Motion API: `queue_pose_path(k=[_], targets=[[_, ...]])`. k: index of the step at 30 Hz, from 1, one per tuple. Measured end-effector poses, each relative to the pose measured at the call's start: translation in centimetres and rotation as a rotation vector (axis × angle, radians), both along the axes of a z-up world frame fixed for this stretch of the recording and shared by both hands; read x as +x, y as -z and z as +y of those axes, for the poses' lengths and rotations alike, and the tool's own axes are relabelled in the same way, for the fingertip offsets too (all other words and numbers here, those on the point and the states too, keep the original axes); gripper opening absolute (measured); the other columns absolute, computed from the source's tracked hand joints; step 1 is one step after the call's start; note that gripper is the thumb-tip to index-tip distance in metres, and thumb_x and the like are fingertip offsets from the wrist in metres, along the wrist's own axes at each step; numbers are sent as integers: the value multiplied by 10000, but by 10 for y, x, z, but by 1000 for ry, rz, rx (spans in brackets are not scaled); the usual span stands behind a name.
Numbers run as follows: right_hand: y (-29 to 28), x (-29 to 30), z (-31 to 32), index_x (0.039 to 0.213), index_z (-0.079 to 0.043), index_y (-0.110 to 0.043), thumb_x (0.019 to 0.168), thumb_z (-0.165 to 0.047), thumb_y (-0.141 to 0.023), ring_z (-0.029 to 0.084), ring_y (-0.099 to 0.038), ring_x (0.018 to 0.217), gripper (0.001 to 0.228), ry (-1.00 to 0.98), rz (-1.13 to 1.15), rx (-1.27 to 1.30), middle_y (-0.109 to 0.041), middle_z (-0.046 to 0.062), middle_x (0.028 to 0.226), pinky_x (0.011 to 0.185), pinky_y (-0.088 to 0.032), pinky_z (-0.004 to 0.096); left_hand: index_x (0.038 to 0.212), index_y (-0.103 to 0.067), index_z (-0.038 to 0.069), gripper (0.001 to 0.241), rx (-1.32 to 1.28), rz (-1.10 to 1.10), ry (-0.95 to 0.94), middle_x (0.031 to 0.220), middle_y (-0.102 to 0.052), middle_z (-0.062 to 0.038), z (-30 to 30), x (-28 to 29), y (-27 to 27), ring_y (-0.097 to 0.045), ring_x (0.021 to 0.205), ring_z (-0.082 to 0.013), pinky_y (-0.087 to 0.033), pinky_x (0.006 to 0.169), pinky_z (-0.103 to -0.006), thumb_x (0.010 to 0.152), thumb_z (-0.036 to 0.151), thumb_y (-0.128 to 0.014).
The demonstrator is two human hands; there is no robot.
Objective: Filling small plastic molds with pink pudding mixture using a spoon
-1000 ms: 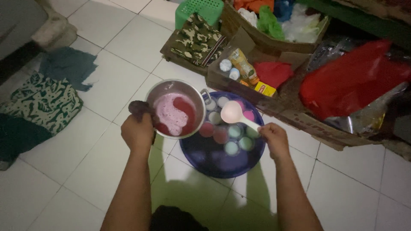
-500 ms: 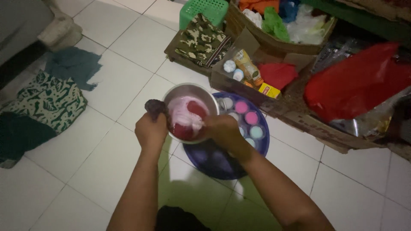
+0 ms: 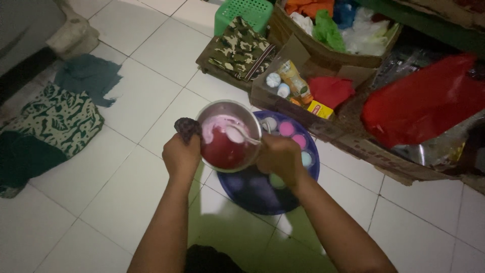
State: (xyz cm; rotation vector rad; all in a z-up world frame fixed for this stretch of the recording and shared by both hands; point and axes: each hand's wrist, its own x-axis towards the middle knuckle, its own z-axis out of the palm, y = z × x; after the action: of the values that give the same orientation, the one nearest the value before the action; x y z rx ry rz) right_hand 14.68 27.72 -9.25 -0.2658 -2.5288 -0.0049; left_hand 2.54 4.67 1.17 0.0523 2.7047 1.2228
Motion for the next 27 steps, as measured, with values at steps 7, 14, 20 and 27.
queue_pose_path(k=[7, 14, 20, 27], targets=[[-40, 18, -26, 848, -253, -654, 820, -453, -598, 325, -701, 821, 210, 132, -413, -457, -703, 64, 781, 668, -531, 428, 943, -733, -36, 358, -49, 8, 21, 839, -731, -267, 3, -3, 5, -703, 957, -525, -552, 785, -590, 860, 292, -613], [-12, 35, -24, 1181, -14, -764, 883, -329, -581, 491, -646, 1162, 470, 270, -402, -1283, -730, 267, 1179, 936, -509, 511, 919, -736, -4, 333, 13, 16, -38, 757, -723, -222, 4, -7, 7, -735, 840, -480, -565, 732, -567, 884, 307, -624], [31, 58, 21, 932, 48, -717, 923, -8, -641, 233, -660, 699, 95, 101, -45, -1657, -701, 139, 805, 658, -561, 328, 873, -725, 9, 302, 7, 0, -63, 650, -693, -163, 3, -7, 11, -740, 763, -416, -560, 690, -508, 862, 289, -614], [13, 65, 34, 949, -41, -795, 810, -110, -745, 178, -628, 635, 162, 343, -88, -1494, -692, 106, 710, 574, -489, 321, 846, -724, -15, 276, 36, 45, -58, 650, -696, -202, 4, -6, 14, -739, 723, -410, -549, 693, -530, 906, 233, -617]])
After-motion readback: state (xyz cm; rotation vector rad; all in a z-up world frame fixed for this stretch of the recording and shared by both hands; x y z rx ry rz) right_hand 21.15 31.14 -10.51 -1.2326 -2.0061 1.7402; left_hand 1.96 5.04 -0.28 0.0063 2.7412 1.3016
